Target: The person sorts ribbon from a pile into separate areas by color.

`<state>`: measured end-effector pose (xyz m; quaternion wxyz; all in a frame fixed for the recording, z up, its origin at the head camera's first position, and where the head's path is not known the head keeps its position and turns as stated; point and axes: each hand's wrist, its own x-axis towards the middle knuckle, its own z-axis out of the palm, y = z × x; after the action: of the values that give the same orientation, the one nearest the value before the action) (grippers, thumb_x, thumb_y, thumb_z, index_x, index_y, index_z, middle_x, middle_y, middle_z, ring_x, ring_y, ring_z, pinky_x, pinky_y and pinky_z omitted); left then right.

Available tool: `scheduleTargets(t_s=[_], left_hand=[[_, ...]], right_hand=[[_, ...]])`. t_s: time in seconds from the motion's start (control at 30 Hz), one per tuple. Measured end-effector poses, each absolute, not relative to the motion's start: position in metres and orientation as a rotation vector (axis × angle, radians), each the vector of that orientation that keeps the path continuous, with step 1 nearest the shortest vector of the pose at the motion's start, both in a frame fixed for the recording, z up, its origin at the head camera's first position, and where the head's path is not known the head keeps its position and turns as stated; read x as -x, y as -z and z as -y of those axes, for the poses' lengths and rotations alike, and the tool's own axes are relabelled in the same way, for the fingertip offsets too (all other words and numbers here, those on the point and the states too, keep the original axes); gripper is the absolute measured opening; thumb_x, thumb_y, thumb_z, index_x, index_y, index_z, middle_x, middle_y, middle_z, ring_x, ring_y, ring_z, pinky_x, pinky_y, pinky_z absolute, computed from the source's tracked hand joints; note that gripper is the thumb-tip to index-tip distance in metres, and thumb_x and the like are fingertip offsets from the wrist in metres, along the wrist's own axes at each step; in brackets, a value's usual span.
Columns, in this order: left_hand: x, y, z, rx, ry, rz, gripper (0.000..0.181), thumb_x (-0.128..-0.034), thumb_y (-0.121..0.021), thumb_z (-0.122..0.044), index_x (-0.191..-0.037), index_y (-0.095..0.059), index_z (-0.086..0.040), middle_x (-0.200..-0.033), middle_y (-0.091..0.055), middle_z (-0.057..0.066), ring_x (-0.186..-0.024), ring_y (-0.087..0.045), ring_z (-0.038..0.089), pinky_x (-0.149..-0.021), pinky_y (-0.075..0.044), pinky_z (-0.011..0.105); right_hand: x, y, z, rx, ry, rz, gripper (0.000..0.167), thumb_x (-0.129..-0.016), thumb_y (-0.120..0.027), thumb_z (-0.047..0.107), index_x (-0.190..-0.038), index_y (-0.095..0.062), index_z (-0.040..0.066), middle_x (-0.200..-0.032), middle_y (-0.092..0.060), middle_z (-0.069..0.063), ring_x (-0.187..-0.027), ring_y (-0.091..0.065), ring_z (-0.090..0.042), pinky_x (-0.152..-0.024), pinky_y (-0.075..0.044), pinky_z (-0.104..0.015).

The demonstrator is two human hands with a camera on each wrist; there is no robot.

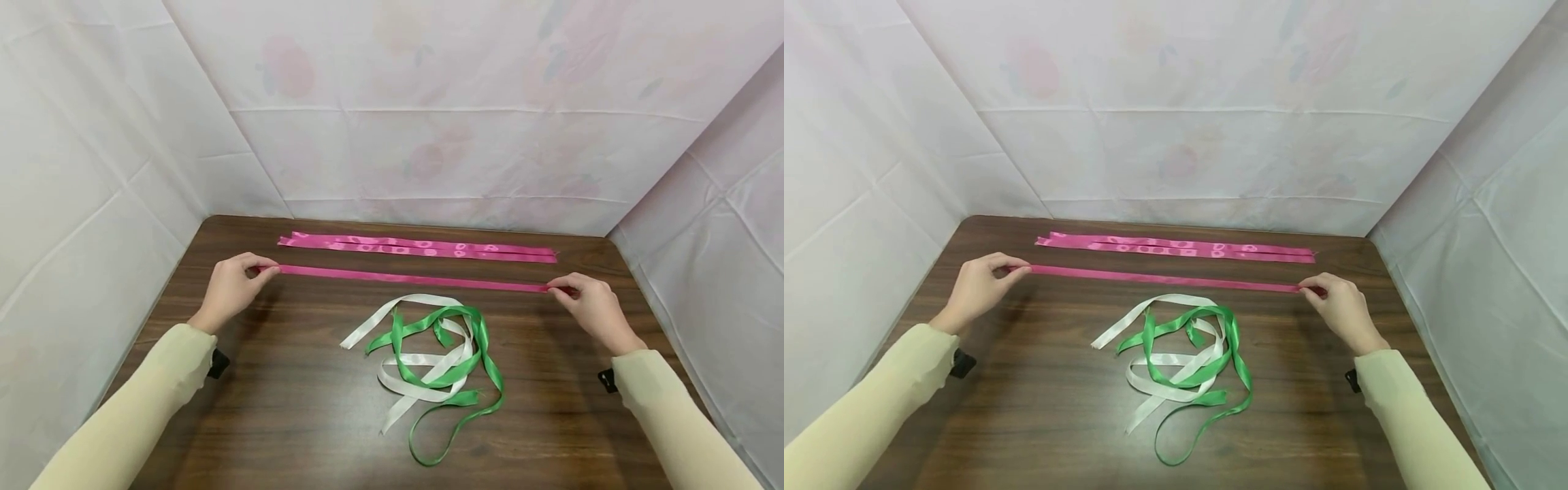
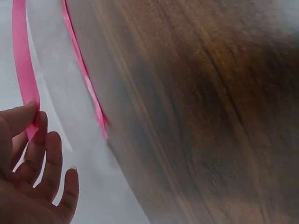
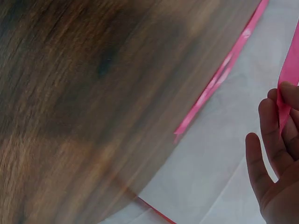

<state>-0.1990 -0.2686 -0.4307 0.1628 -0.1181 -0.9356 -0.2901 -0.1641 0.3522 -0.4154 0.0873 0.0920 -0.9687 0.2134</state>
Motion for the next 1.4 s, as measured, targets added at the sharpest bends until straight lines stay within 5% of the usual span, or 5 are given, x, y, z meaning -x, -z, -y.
scheduleTargets(t_s=[0.3, 0.6, 0.9, 1.17, 1.4], left_hand=[[0.224, 0.436, 0.261, 0.304, 0.83, 2.751, 0.018, -0.0936, -0.078, -0.021, -0.1, -0.081, -0.005, -0.098, -0.079, 0.018, -0.071, -0.055, 0.022, -0.068, -0.042, 0.032], [0.245, 0.433, 0.255, 0.197, 0.849, 2.892, 0.026, -0.0943, -0.077, -0.028, -0.107, -0.079, -0.005, -0.07, -0.064, 0.01, -0.061, -0.041, 0.017, -0.055, -0.033, 0.03], [0.256, 0.429, 0.25, 0.139, 0.857, 2.908, 0.028, -0.0931, -0.078, -0.027, -0.107, -0.079, -0.003, -0.086, -0.074, 0.017, -0.069, -0.049, 0.021, -0.06, -0.038, 0.03], [0.265, 0.437, 0.25, 0.058, 0.852, 2.94, 0.03, -0.0937, -0.077, -0.031, -0.108, -0.079, -0.005, -0.095, -0.076, 0.018, -0.08, -0.057, 0.027, -0.063, -0.041, 0.031], [0.267, 0.442, 0.246, 0.009, 0.838, 2.972, 0.03, -0.0953, -0.075, -0.031, -0.111, -0.078, -0.005, -0.102, -0.076, 0.02, -0.089, -0.064, 0.033, -0.073, -0.05, 0.041]], right_hand=[[0.185, 0.429, -0.357, -0.176, -0.629, 2.97, 0.017, -0.101, -0.066, 0.018, -0.111, -0.077, 0.009, -0.113, -0.075, -0.017, -0.081, -0.067, -0.026, -0.067, -0.049, -0.04], [0.203, 0.429, -0.354, -0.11, -0.612, 3.007, 0.02, -0.103, -0.064, 0.02, -0.113, -0.076, 0.007, -0.117, -0.074, -0.022, -0.089, -0.067, -0.034, -0.073, -0.048, -0.052], [0.218, 0.431, -0.352, -0.056, -0.607, 3.02, 0.019, -0.102, -0.064, 0.02, -0.111, -0.076, 0.009, -0.115, -0.075, -0.021, -0.089, -0.07, -0.034, -0.07, -0.048, -0.05], [0.231, 0.442, -0.349, -0.007, -0.58, 3.013, 0.021, -0.101, -0.064, 0.021, -0.111, -0.076, 0.007, -0.117, -0.074, -0.024, -0.102, -0.07, -0.043, -0.08, -0.05, -0.062], [0.241, 0.451, -0.346, 0.012, -0.53, 3.038, 0.021, -0.1, -0.065, 0.021, -0.11, -0.076, 0.007, -0.112, -0.075, -0.023, -0.098, -0.071, -0.043, -0.077, -0.05, -0.062]])
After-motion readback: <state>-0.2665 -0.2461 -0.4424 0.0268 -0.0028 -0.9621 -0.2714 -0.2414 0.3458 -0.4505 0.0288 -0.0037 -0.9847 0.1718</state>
